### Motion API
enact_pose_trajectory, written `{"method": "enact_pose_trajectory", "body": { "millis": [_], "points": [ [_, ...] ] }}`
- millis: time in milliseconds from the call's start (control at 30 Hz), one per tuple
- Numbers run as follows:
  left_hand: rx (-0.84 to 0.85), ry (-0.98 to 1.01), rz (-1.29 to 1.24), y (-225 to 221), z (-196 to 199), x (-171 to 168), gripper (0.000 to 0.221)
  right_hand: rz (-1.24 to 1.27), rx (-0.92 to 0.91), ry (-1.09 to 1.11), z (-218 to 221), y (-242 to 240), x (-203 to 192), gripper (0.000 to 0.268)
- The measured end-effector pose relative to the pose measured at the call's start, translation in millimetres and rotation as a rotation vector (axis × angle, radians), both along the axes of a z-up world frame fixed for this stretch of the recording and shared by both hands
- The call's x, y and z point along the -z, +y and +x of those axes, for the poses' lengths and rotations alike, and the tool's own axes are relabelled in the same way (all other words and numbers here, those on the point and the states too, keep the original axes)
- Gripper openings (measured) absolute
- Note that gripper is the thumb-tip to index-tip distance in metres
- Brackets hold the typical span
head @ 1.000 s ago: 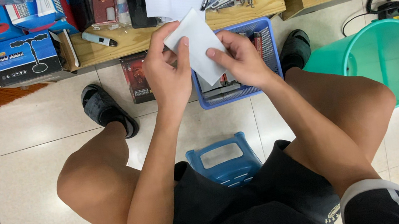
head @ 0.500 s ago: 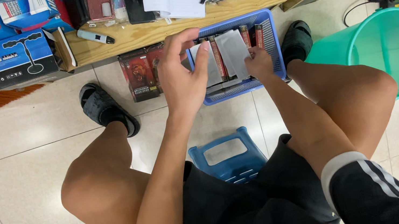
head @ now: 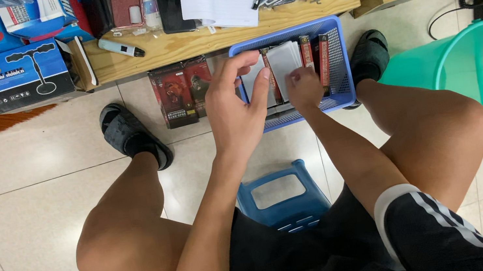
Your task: The person wipes the exterior of a phone case packaging with a cloth and then removes a screen protector from its sleeve to wipe it with the same cloth.
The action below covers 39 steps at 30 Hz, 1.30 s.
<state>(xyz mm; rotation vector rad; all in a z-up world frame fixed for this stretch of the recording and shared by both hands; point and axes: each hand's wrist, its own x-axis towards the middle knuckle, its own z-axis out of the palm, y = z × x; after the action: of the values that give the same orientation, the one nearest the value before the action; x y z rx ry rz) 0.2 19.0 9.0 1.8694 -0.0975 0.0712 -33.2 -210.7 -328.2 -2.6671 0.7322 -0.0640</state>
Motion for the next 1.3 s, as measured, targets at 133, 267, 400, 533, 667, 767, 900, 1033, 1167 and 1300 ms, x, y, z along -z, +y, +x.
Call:
{"method": "enact_pose_trajectory", "body": {
  "millis": [133, 267, 400, 533, 667, 767, 900, 1033, 1167, 1300],
  "points": [
    [0.011, 0.014, 0.002, -3.5, -1.7, 4.0, 0.025, 0.050, -0.140, 0.318, -1.6, 39.1, -7.3, 0.028],
    [0.028, 0.065, 0.002, -4.0, -2.3, -4.8, 0.025, -0.006, -0.174, 0.406, 0.7, 65.5, -26.5, 0.026],
    [0.021, 0.013, -0.004, -2.6, -3.0, -3.2, 0.025, 0.020, -0.150, 0.424, 7.1, 80.6, -60.3, 0.027],
    [0.010, -0.004, 0.021, -3.0, -4.3, -0.5, 0.023, 0.043, -0.148, 0.386, 6.8, 83.0, -52.0, 0.026],
    [0.004, 0.004, 0.017, -4.4, -4.5, 1.1, 0.022, 0.069, -0.143, 0.351, 3.7, 77.9, -39.3, 0.026],
    [0.017, 0.001, 0.016, -3.9, -4.5, -1.2, 0.023, 0.088, -0.134, 0.326, 0.6, 73.2, -31.9, 0.026],
    [0.010, -0.011, 0.017, -2.8, -3.1, -2.7, 0.023, 0.107, -0.122, 0.279, 1.1, 64.0, -23.3, 0.026],
    [0.012, -0.043, 0.004, -3.1, -3.8, -2.5, 0.024, 0.122, -0.105, 0.232, -2.7, 52.1, -17.2, 0.026],
    [0.015, -0.069, 0.006, -4.8, -4.7, -3.1, 0.024, 0.127, -0.091, 0.192, -4.7, 41.1, -19.2, 0.026],
    [0.021, -0.079, -0.006, -6.8, -7.8, -3.3, 0.022, 0.284, -0.128, 0.044, -11.5, 34.9, -20.9, 0.032]
  ]
}}
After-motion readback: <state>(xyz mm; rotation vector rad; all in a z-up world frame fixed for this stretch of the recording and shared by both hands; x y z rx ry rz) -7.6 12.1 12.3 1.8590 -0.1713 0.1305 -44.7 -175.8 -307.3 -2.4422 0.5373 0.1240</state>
